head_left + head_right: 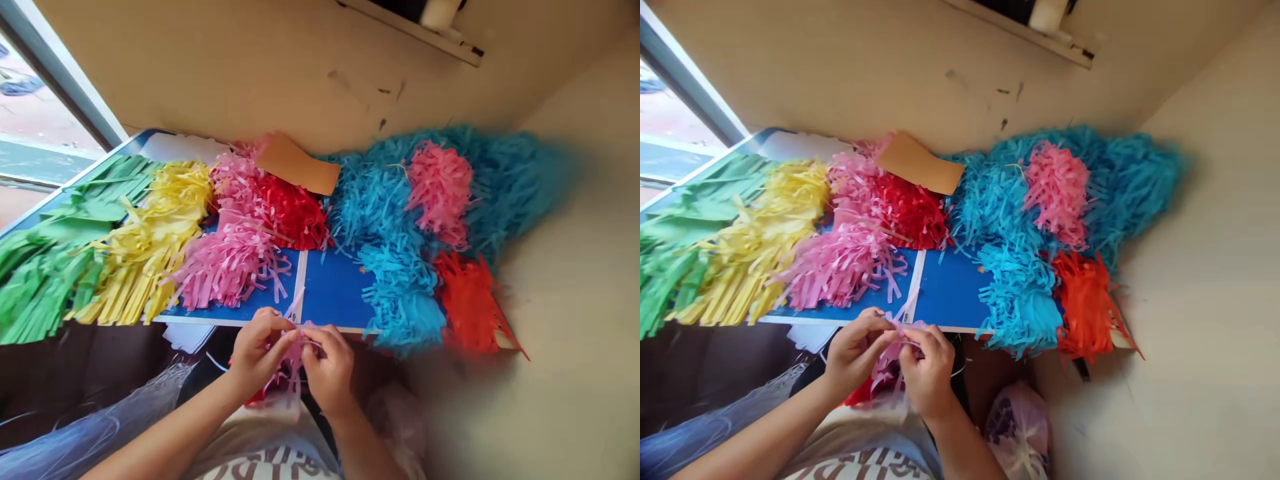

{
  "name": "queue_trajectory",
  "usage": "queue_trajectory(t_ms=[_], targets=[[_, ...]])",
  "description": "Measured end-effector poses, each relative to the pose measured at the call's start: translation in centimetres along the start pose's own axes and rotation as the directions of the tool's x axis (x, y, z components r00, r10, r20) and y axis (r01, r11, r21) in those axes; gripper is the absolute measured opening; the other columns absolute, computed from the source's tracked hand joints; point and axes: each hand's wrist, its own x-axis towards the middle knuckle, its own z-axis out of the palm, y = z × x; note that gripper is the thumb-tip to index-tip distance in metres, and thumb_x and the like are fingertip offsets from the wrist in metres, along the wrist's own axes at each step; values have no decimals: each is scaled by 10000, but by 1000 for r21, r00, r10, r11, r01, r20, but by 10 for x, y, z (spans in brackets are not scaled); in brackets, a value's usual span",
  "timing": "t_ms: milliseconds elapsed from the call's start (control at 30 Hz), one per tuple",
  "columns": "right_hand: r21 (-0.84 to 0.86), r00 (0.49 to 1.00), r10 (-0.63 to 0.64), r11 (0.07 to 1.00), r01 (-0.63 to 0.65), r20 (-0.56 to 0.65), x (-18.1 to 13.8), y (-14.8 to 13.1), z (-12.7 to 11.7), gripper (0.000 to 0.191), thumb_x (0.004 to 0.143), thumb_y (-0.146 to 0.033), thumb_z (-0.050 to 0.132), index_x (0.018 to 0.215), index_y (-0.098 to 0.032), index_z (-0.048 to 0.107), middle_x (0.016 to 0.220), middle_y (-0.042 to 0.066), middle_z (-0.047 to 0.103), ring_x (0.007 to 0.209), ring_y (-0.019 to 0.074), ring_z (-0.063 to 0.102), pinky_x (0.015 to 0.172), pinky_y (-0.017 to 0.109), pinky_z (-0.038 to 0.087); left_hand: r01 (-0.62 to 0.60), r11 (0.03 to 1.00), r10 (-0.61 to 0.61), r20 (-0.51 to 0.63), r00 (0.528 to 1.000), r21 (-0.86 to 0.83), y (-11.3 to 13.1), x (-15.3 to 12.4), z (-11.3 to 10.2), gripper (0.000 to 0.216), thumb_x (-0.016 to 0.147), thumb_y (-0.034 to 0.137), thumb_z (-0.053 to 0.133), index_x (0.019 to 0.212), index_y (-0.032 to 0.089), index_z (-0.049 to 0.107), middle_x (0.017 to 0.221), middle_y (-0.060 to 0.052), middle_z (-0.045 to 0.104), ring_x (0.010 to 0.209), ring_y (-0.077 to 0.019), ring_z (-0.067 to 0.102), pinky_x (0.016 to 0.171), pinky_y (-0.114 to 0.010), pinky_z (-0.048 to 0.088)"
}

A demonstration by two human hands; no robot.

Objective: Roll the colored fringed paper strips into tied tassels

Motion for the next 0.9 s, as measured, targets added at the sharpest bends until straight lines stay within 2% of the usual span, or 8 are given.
queue_trajectory(t_ms=[33, 67, 133, 300, 467, 600, 733, 900], targets=[[-1, 1000, -11, 1000, 11, -12, 0, 0, -1, 196, 846, -114, 543, 876, -216, 708, 769, 25, 717, 712, 147, 684, 678, 250, 565, -24, 1000, 23, 39, 999, 20, 1, 0, 1, 65, 871, 213, 654, 864, 222, 718, 749, -16, 694, 731, -149, 644, 731, -286, 535], [-5, 1000, -16, 1000, 16, -25, 0, -1, -1, 201, 843, -109, 538, 871, -219, 704, 770, 27, 719, 713, 150, 688, 679, 256, 570, -49, 999, 47, 70, 996, 25, 1, -1, 3, 135, 870, 185, 648, 962, 241, 730, 853, -32, 731, 807, -161, 681, 749, -287, 556], [-12, 998, -12, 1000, 12, -54, 0, 0, -2, 204, 845, -108, 535, 875, -223, 701, 765, 29, 720, 703, 151, 688, 673, 261, 575, -91, 996, 90, 81, 993, 5, 1, -3, 6, 211, 868, 147, 638, 1006, 276, 733, 936, -21, 761, 857, -164, 720, 844, -312, 575], [-9, 993, 2, 1000, -3, -114, -3, 2, -6, 206, 849, -104, 548, 906, -221, 708, 788, 38, 727, 736, 157, 699, 694, 263, 584, 25, 1000, -24, 63, 998, -12, -1, -5, 12, 102, 827, 183, 697, 881, 259, 738, 833, 10, 775, 781, -172, 741, 940, -357, 563], [-7, 995, 12, 1000, -12, -101, -8, 4, -16, 157, 865, -128, 579, 881, -216, 708, 777, 31, 724, 727, 148, 703, 689, 241, 576, 146, 989, -144, 195, 970, 1, 8, -3, 18, 55, 831, 260, 683, 840, 217, 715, 847, -35, 771, 809, -192, 731, 925, -365, 549], [-27, 999, 4, 1000, -5, -45, -12, 9, -22, 134, 875, -140, 593, 871, -206, 710, 776, 35, 727, 718, 145, 702, 676, 227, 567, 153, 986, -165, 257, 952, 68, 10, -5, 19, 60, 810, 261, 684, 796, 203, 677, 762, -17, 739, 735, -166, 692, 927, -353, 519], [-37, 996, -3, 999, 7, 85, -15, 16, -26, 156, 892, -167, 575, 901, -213, 724, 811, 45, 737, 732, 156, 705, 678, 243, 566, 129, 981, -171, 328, 929, 146, 6, -8, 13, 63, 805, 179, 636, 819, 213, 687, 772, 8, 736, 684, -136, 662, 1067, -404, 419], [-42, 978, 81, 996, -74, 193, -18, 20, -25, 157, 897, -242, 580, 872, -231, 734, 835, 46, 740, 763, 174, 702, 688, 269, 561, 411, 910, -391, 420, 819, 47, 4, -16, 5, 83, 788, 244, 685, 819, 168, 695, 797, -34, 716, 728, -146, 642, 750, -262, 503]])
